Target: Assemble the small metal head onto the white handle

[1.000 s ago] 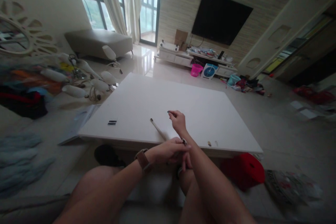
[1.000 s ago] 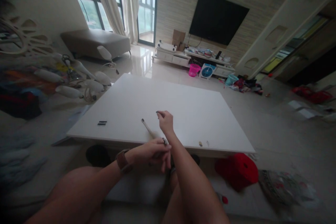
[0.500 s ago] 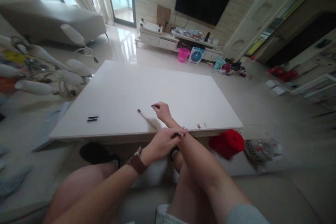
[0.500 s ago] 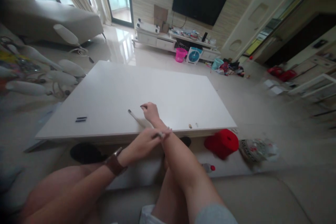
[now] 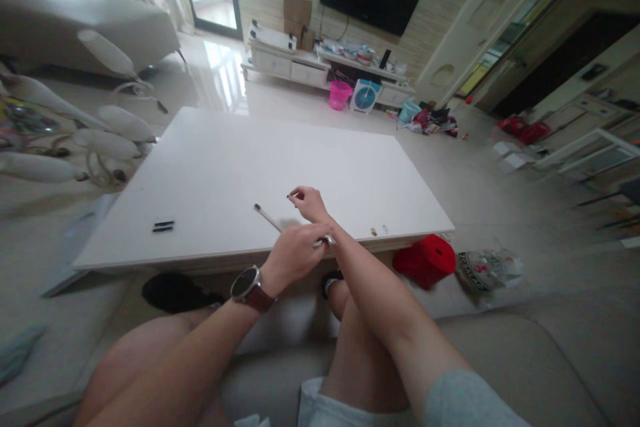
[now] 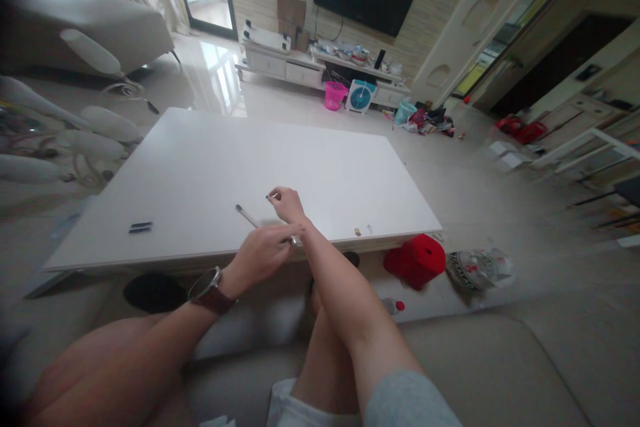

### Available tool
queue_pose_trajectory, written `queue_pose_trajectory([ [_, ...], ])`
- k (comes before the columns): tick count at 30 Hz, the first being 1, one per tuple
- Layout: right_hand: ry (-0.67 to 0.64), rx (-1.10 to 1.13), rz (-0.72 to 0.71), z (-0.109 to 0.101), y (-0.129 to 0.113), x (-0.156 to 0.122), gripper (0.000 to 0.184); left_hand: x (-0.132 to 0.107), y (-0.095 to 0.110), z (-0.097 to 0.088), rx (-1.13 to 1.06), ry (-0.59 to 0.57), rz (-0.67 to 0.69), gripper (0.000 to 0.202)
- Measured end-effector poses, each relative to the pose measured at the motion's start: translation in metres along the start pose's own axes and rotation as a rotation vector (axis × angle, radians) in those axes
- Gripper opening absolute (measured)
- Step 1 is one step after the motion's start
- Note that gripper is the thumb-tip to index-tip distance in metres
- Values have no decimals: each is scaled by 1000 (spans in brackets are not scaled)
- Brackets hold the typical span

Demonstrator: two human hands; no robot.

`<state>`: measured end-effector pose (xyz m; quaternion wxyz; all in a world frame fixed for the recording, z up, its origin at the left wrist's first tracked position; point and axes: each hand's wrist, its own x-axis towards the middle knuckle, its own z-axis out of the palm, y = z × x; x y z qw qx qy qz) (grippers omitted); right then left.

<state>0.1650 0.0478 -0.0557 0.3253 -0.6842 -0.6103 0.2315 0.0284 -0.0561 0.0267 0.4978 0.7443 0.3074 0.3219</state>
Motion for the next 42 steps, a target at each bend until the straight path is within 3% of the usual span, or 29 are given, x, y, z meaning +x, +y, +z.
queue_pose_trajectory([
  [1, 14, 0, 15, -4, 2, 1, 10, 7, -4, -9, 13, 122, -56, 16],
  [3, 52, -5, 56, -11, 9, 4, 8, 16, -11, -24, 32, 282, -85, 19],
  [10, 185, -56, 267, -36, 59, 2, 4, 29, -28, -66, -227, 513, -177, 29],
  [14, 230, -115, 344, -43, 82, -12, 7, 38, -34, -86, -399, 600, -296, 29],
  [20, 235, -184, 335, -43, 101, -26, 18, 45, -33, -101, -615, 639, -377, 26],
  [25, 245, -217, 311, -35, 108, -26, 5, 47, -35, -115, -678, 707, -395, 23],
  [31, 208, -243, 165, -12, 83, -16, 18, 49, -38, -124, -775, 766, -424, 25],
  [37, 65, -183, -102, 17, 20, 1, 17, 49, -36, -118, -907, 748, -453, 20],
  [42, 23, -122, -289, 26, -28, -3, 10, 49, -37, -112, -884, 748, -458, 20],
])
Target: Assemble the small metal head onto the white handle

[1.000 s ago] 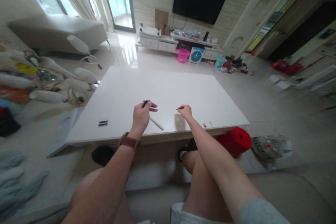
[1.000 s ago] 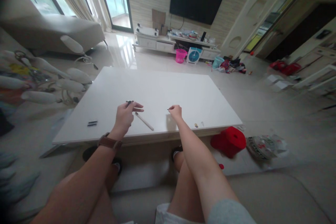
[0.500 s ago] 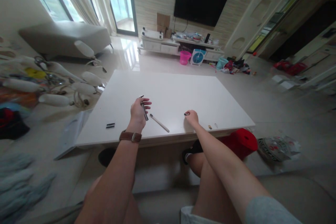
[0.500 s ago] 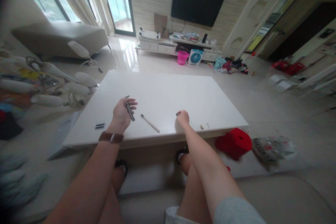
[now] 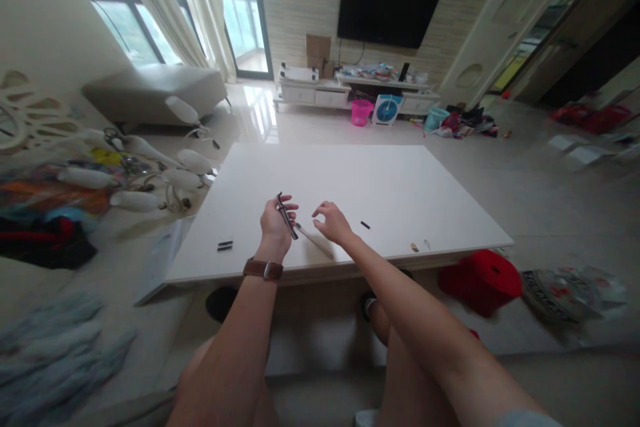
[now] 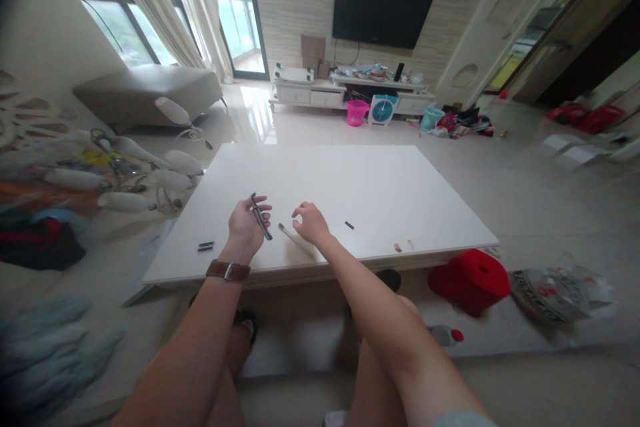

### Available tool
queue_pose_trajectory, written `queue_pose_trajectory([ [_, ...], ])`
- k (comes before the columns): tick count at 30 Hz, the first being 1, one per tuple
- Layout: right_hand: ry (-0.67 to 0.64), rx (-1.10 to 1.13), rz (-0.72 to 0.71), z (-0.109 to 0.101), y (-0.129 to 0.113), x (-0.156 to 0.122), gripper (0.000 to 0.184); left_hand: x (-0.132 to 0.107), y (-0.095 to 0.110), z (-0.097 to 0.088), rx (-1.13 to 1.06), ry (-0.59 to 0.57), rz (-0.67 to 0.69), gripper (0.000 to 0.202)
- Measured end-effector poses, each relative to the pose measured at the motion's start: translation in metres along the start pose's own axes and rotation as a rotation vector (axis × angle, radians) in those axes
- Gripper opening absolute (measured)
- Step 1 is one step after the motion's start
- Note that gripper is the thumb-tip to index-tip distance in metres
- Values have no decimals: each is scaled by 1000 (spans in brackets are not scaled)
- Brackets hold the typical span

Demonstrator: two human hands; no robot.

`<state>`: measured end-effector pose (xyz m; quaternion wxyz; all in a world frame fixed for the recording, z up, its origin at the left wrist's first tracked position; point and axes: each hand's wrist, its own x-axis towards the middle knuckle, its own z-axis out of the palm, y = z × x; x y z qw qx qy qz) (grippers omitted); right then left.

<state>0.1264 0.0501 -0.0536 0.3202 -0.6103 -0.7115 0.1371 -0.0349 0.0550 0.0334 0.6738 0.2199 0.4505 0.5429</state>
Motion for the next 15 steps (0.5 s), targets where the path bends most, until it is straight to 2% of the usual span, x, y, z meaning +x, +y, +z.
queue_pose_trajectory([
  [3, 44, 51, -67, -2, -14, 1, 11, -1, -4, 1, 50, -23, 2, 21],
  [8, 109, 124, -40, -10, -18, 1, 12, -4, -14, 5, 113, -103, -28, 19],
  [15, 211, 283, -6, -22, -26, -1, 17, -6, -32, 9, 207, -113, 26, 10],
])
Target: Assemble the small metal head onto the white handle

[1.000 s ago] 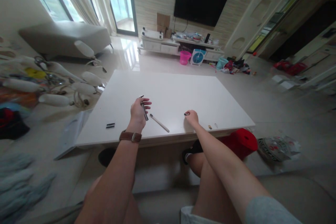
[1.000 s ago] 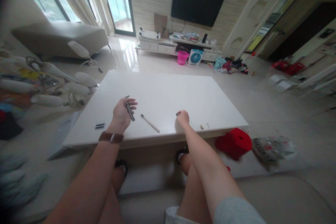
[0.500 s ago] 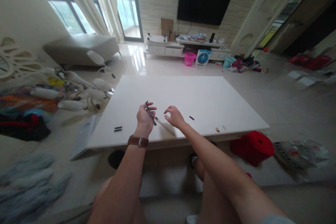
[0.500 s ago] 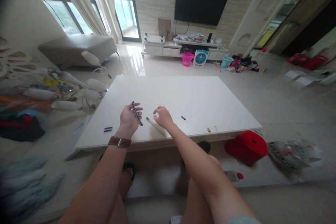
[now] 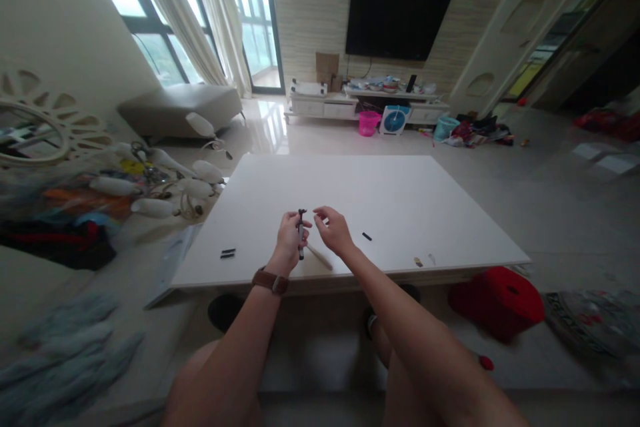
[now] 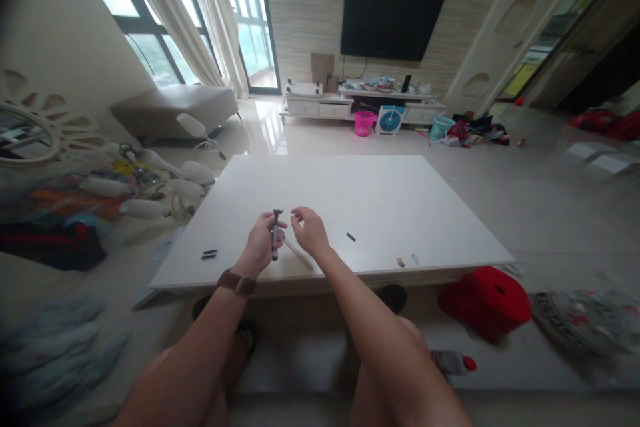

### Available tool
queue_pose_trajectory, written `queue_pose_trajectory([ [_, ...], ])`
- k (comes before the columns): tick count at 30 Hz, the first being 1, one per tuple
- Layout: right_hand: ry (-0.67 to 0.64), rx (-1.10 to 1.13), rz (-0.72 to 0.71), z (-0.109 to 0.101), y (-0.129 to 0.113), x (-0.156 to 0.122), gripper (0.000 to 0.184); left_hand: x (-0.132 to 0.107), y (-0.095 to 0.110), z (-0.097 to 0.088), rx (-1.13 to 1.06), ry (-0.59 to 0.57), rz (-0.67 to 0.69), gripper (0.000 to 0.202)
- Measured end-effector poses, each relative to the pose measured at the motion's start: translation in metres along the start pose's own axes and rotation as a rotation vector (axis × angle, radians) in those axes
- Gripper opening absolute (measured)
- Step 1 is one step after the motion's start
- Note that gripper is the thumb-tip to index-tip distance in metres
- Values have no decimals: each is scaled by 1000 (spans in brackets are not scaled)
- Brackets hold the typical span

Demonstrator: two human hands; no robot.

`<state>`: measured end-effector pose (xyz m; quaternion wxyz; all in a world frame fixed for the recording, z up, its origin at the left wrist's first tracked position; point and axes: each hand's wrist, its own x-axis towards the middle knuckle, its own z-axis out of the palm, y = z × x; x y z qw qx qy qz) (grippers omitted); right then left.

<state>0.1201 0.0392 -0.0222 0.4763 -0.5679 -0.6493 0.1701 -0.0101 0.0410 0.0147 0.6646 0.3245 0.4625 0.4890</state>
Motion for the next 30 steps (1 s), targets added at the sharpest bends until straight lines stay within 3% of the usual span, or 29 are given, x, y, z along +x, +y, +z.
queue_pose_trajectory([
  [5, -35, 103, -5, -1, -8, 0, 20, 0, -9, 2, 69, -42, -14, 10],
  [10, -50, 22, -25, -2, -6, 2, 13, 0, -13, 4, 130, -53, -18, 11],
  [15, 7, -65, 3, -5, -4, 3, 12, 8, -22, -8, 371, -64, 107, 27],
  [18, -16, -87, 50, -6, -2, 4, 11, 22, -28, -26, 734, -63, 236, 20],
  [20, -58, -100, 92, -6, 1, 3, 17, 33, -29, -43, 861, -10, 248, 18],
  [22, -91, -127, 127, -7, 5, 2, 23, 44, -30, -63, 973, 76, 239, 15],
  [26, -163, -190, 168, -8, 14, 1, 18, 58, -40, -105, 1168, 263, 187, 13],
  [30, -223, -223, 195, -12, 20, 1, 15, 64, -59, -128, 1281, 313, 116, 18],
])
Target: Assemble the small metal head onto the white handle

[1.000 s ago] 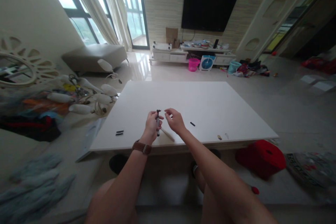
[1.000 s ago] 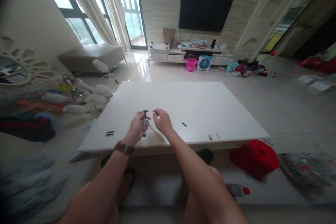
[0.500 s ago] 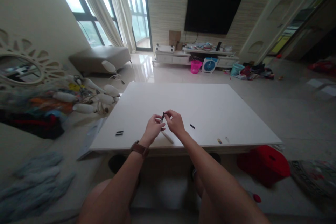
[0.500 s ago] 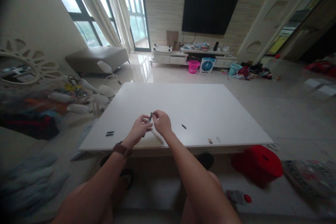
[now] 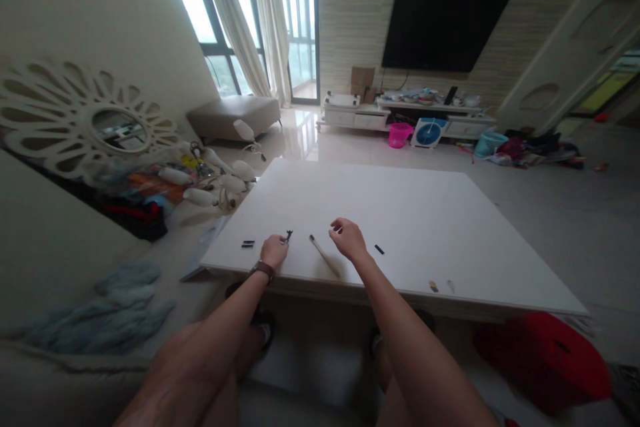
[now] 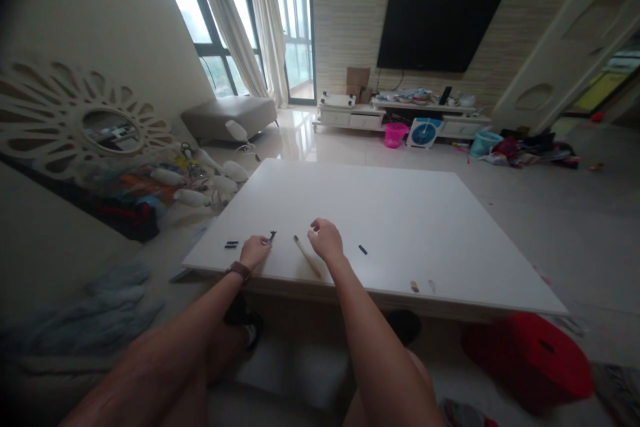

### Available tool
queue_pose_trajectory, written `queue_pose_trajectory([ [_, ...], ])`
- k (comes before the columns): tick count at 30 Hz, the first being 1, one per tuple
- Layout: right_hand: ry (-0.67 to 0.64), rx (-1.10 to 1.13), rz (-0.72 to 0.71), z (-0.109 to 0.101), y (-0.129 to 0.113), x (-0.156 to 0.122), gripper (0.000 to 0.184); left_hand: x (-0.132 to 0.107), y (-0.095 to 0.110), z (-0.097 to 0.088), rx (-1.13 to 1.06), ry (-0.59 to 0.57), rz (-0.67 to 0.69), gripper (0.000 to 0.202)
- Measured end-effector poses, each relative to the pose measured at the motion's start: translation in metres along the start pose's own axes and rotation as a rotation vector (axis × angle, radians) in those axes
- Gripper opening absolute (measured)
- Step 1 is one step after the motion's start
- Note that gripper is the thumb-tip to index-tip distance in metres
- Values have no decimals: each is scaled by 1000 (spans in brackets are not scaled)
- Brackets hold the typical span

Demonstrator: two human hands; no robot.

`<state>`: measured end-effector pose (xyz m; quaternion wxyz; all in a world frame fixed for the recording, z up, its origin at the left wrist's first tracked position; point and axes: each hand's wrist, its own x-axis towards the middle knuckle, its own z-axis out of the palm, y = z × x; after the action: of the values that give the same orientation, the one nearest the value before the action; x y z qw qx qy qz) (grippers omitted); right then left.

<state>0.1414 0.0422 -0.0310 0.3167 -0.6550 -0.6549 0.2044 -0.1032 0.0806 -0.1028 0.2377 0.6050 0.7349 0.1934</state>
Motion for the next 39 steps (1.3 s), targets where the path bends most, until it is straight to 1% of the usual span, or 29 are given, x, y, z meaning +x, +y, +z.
queue_pose_trajectory([
  [2, -31, -14, 6, -1, 4, 0, 14, 2, -6, 7, 41, -6, -9, 21],
  [5, -85, -47, 13, -1, 10, -2, 13, 4, -9, 15, 93, -14, -8, 23],
  [8, -137, -89, 23, -2, 16, -4, 13, 3, -9, 16, 136, -6, 2, 31],
  [11, -190, -133, 47, -4, 23, -5, 14, 0, -4, 12, 172, 20, 20, 43],
  [14, -214, -194, 96, -11, 38, -4, 17, -3, 7, 7, 198, 37, 43, 50],
  [16, -202, -251, 139, -18, 53, -6, 21, -5, 16, 3, 203, 25, 67, 51],
  [18, -182, -314, 187, -24, 72, -11, 30, -8, 25, 1, 197, 2, 103, 51],
  [20, -175, -370, 241, -29, 92, -19, 40, -14, 35, 1, 182, -34, 150, 46],
  [22, -174, -418, 286, -30, 111, -28, 44, -22, 45, 4, 159, -86, 215, 39],
  [24, -180, -455, 304, -30, 125, -35, 44, -33, 57, 7, 122, -157, 302, 34],
  [26, -188, -485, 299, -29, 135, -37, 41, -44, 68, 9, 78, -213, 389, 32],
  [29, -195, -513, 270, -25, 140, -35, 34, -57, 83, 8, 35, -240, 473, 34],
  [32, -204, -517, 253, -20, 137, -29, 26, -64, 90, 1, 21, -262, 519, 33],
  [36, -216, -503, 254, -8, 129, -24, 22, -61, 83, -12, 24, -287, 530, 23],
  [39, -223, -462, 252, 4, 121, -22, 30, -60, 74, -22, 24, -293, 527, 20],
])
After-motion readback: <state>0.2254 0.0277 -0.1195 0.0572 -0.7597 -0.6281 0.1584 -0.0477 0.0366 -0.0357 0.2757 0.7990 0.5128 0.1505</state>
